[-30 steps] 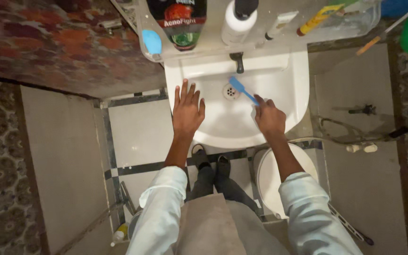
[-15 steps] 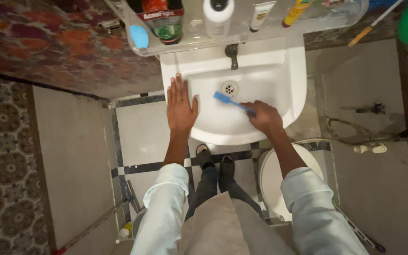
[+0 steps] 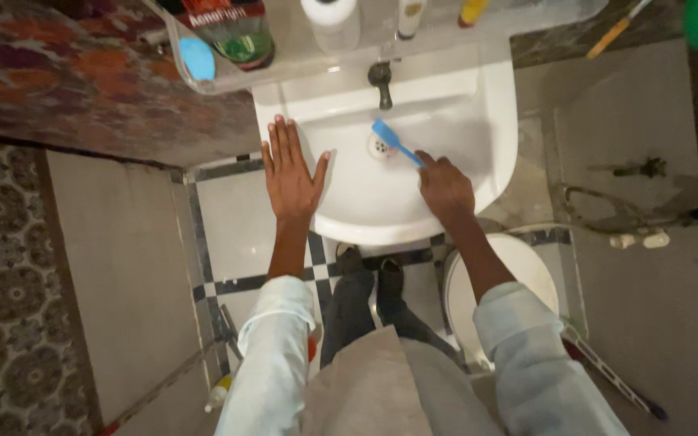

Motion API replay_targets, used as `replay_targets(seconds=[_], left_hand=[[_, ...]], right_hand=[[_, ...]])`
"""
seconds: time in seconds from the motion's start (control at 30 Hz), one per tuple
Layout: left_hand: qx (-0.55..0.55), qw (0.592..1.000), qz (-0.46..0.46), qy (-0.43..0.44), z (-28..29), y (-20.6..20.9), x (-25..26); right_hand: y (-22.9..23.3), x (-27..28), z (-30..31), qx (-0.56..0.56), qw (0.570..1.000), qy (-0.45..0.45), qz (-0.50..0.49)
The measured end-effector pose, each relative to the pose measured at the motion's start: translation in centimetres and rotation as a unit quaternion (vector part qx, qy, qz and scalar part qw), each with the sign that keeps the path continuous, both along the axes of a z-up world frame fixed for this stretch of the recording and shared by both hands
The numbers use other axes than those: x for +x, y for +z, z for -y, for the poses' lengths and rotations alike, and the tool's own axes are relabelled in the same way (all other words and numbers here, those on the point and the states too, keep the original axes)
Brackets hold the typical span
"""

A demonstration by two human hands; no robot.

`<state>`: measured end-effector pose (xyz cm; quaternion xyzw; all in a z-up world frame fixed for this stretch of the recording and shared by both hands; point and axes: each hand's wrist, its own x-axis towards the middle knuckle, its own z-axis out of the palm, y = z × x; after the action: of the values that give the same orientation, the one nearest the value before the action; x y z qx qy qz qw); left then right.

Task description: The person uses a blue scrub brush to clean the inside of a white bathroom sink. They scrub the basin and the drain area repeatedly with the brush held in the right hand while the left hand rests on the sink edge.

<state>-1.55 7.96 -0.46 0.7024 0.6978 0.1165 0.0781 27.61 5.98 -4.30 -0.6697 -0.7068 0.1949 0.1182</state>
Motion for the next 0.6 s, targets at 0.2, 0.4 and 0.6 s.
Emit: replay_targets(seconds=[0.2, 0.4, 0.6], left_hand=[[0.004, 1.0, -0.009, 0.003, 0.0, -0.2, -0.1], [0.006, 1.0, -0.006, 0.004, -0.1, -0.3, -0.1], [0.01, 1.0, -0.026, 0.003, -0.5, 0.1, 0.0]], right_hand=[[0.8, -0.4, 0.2, -0.02, 1.0, -0.018, -0.009], [1.6, -0.1, 0.0, -0.036, 0.996, 0.053, -0.057], [2.4, -0.2, 0.4, -0.019, 0.996, 0.049, -0.071]])
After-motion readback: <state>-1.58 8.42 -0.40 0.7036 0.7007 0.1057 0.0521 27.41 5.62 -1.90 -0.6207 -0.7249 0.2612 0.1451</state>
